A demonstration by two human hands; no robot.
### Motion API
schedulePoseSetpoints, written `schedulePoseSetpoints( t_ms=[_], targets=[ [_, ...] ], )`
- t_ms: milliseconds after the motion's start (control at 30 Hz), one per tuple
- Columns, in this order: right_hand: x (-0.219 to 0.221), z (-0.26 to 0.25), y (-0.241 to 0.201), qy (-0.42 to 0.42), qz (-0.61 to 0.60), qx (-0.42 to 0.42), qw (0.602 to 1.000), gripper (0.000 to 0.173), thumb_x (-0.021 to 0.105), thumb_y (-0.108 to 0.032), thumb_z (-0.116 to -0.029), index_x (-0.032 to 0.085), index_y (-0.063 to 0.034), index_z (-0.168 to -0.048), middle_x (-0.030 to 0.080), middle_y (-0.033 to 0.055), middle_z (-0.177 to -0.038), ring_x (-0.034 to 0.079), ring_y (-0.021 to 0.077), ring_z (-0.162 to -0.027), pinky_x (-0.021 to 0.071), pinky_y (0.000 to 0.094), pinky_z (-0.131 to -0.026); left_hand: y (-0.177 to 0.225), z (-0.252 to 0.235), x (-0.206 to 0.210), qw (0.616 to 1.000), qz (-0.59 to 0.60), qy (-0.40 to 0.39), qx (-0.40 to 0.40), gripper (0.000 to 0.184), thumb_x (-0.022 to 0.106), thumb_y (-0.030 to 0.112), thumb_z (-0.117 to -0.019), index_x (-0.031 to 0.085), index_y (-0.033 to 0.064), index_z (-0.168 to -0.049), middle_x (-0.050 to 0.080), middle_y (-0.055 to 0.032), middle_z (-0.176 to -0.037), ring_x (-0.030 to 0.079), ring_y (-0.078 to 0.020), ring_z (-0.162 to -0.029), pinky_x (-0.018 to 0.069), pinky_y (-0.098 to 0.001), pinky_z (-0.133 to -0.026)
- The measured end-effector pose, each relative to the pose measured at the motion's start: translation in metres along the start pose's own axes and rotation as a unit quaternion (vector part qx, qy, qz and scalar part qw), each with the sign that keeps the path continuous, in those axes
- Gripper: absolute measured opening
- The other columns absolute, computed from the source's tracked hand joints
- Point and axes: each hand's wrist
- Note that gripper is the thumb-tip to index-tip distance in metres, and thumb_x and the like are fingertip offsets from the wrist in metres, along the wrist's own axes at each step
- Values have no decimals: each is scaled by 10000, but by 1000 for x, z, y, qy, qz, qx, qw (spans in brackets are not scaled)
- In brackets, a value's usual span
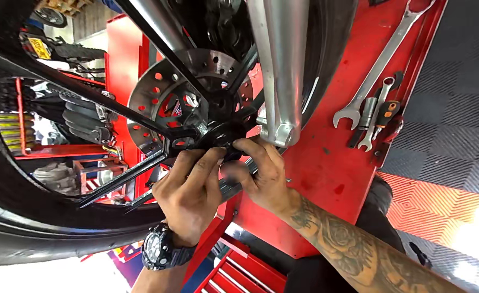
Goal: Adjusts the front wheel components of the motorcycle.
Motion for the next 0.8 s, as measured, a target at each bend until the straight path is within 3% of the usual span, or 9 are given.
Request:
schedulePoseSetpoints(
  t_ms=[133, 267, 433, 567, 667, 733, 800],
  targets=[
    [-2, 0, 0, 2, -52, 21, 998, 348, 785, -234, -909, 708, -6, -1161, 705, 119, -1048, 676, 177, -959, 587, 363, -874, 13, -6, 0, 996, 47, -2, -75, 141, 684, 115, -953, 768, 91, -1065, 682, -27, -960, 646, -72, -789, 541, -242, -659],
    [-8, -5, 0, -4, -100, 39, 994, 238, 611, -159, -1015, 728, 10, -1135, 738, 116, -1053, 696, 166, -993, 583, 374, -905, 24, -14, -7, 982, 72, -27, -172, 346, 747, 168, -916, 623, 77, -1226, 697, 39, -906, 675, -40, -767, 588, -239, -665],
    [-17, -12, 1, -17, -246, 114, 962, 163, 636, 11, -969, 695, 82, -1104, 739, 147, -1074, 715, 180, -1000, 609, 353, -923, 36, -14, -3, 976, 9, 21, -215, 357, 788, 206, -883, 621, 79, -1172, 640, -12, -983, 644, -91, -806, 572, -293, -698],
    [-19, -6, 5, -26, -292, 150, 944, 206, 585, -11, -999, 679, 67, -1164, 729, 146, -1141, 691, 198, -1089, 572, 372, -984, 47, -12, 4, 969, -51, 51, -237, 362, 775, 266, -899, 641, 90, -1186, 569, -77, -1167, 605, -145, -988, 534, -297, -784],
    [-15, -4, 0, 7, -363, 220, 905, 207, 631, -7, -978, 667, 50, -1174, 731, 118, -1125, 695, 162, -1054, 575, 347, -969, 47, -9, 5, 962, -84, 90, -245, 521, 816, 341, -839, 634, 86, -1255, 496, -142, -1318, 536, -245, -1172, 506, -359, -900],
    [-12, -8, -9, 55, -410, 307, 857, 237, 681, 14, -940, 635, 29, -1173, 710, 109, -1086, 689, 152, -1011, 577, 331, -947, 42, -9, 4, 959, -93, 113, -244, 685, 858, 399, -770, 595, 71, -1311, 425, -193, -1439, 412, -337, -1354, 402, -458, -1086],
    [-6, -13, -18, 98, -433, 385, 809, 314, 742, 26, -885, 633, 11, -1179, 697, 118, -1085, 686, 171, -1016, 581, 346, -941, 39, -9, 2, 959, -88, 107, -246, 802, 860, 421, -753, 532, 48, -1384, 378, -215, -1527, 334, -372, -1439, 311, -512, -1164]
  ],
)
Point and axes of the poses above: each hand's wrist, its own z-axis away from the middle knuckle, its own x-axis out of the palm, y = z × x
